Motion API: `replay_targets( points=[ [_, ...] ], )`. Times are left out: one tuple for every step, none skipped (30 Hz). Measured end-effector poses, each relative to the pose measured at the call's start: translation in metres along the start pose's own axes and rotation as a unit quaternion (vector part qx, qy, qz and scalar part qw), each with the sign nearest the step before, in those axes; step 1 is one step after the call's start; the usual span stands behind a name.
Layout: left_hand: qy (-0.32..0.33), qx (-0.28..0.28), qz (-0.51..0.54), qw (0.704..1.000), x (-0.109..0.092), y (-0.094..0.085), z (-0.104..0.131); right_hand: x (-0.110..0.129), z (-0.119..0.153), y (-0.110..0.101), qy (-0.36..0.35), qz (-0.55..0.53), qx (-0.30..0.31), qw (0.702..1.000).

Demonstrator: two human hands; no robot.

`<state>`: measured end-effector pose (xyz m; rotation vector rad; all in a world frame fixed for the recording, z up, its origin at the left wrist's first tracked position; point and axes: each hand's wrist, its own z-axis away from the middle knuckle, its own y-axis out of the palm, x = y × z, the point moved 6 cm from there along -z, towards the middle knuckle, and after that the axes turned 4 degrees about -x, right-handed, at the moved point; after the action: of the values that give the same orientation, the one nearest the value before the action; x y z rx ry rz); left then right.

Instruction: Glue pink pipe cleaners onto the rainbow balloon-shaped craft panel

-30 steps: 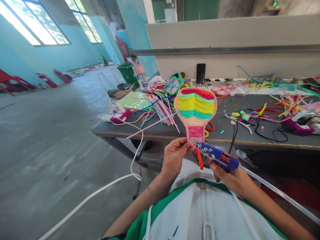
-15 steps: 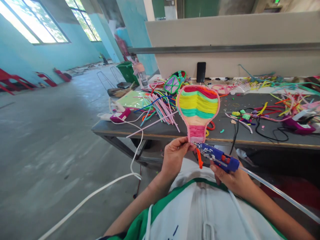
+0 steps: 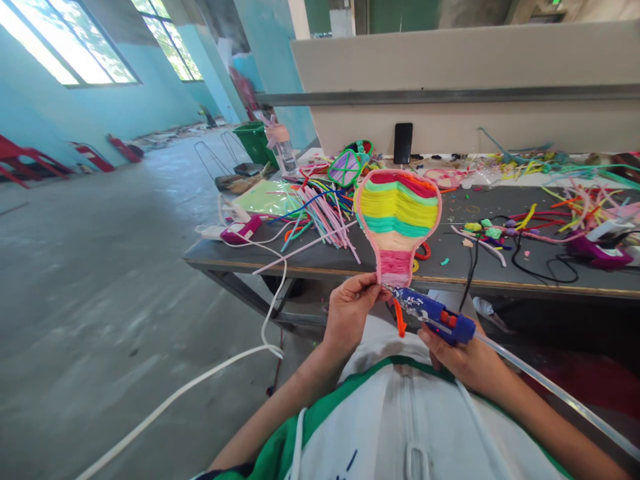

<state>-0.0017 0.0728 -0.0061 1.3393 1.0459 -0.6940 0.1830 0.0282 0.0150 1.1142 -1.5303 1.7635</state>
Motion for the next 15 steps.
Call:
replay_targets(
  points=[
    [-0.001,0.001,0.002,1.0,0.0002,0.0002,0.0001,-0.0009,0.0003,-0.0001,0.002,0.001,0.0,1.0],
    [-0.003,0.002,0.004,1.0,0.0005,0.0003,0.0002,-0.0019,0.0006,-0.0002,0.004,0.002,0.0,1.0],
    [-0.003,0.003,0.004,1.0,0.0007,0.0003,0.0003,-0.0029,0.0008,0.0,0.007,0.002,0.003,1.0],
    [-0.003,0.004,0.004,1.0,0.001,0.0003,0.0005,-0.0037,0.001,0.0002,0.008,0.001,0.004,1.0],
    [-0.004,0.005,0.002,1.0,0.0012,0.0003,0.0006,-0.0043,0.001,0.0002,0.009,-0.001,0.005,1.0],
    [-0.004,0.006,0.001,1.0,0.0015,0.0003,0.0009,-0.0047,0.001,0.0004,0.011,-0.003,0.007,1.0],
    [-0.005,0.007,0.0,1.0,0.0018,0.0004,0.0011,-0.0049,0.0009,0.0007,0.012,-0.005,0.011,1.0],
    [-0.006,0.008,0.001,1.0,0.002,0.0005,0.0014,-0.0049,0.0008,0.0008,0.014,-0.006,0.012,1.0],
    [-0.008,0.01,0.003,1.0,0.0022,0.0006,0.0017,-0.005,0.0007,0.0007,0.017,-0.006,0.012,1.0],
    [-0.009,0.011,0.006,1.0,0.0023,0.0009,0.002,-0.0052,0.0006,0.0007,0.02,-0.006,0.012,1.0],
    [-0.01,0.011,0.008,1.0,0.0022,0.0011,0.0023,-0.0056,0.0005,0.0008,0.022,-0.005,0.013,1.0],
    [-0.012,0.013,0.01,1.0,0.0022,0.0013,0.0026,-0.0061,0.0004,0.0007,0.023,-0.004,0.012,1.0],
    [-0.013,0.014,0.01,1.0,0.0021,0.0016,0.0028,-0.007,0.0003,0.0006,0.022,-0.003,0.011,1.0],
    [-0.014,0.017,0.008,1.0,0.002,0.0019,0.0031,-0.0081,0.0002,0.0006,0.022,-0.001,0.011,1.0],
    [-0.014,0.021,0.006,1.0,0.0018,0.0024,0.0033,-0.0096,0.0001,0.0006,0.021,0.0,0.011,1.0]
  ],
)
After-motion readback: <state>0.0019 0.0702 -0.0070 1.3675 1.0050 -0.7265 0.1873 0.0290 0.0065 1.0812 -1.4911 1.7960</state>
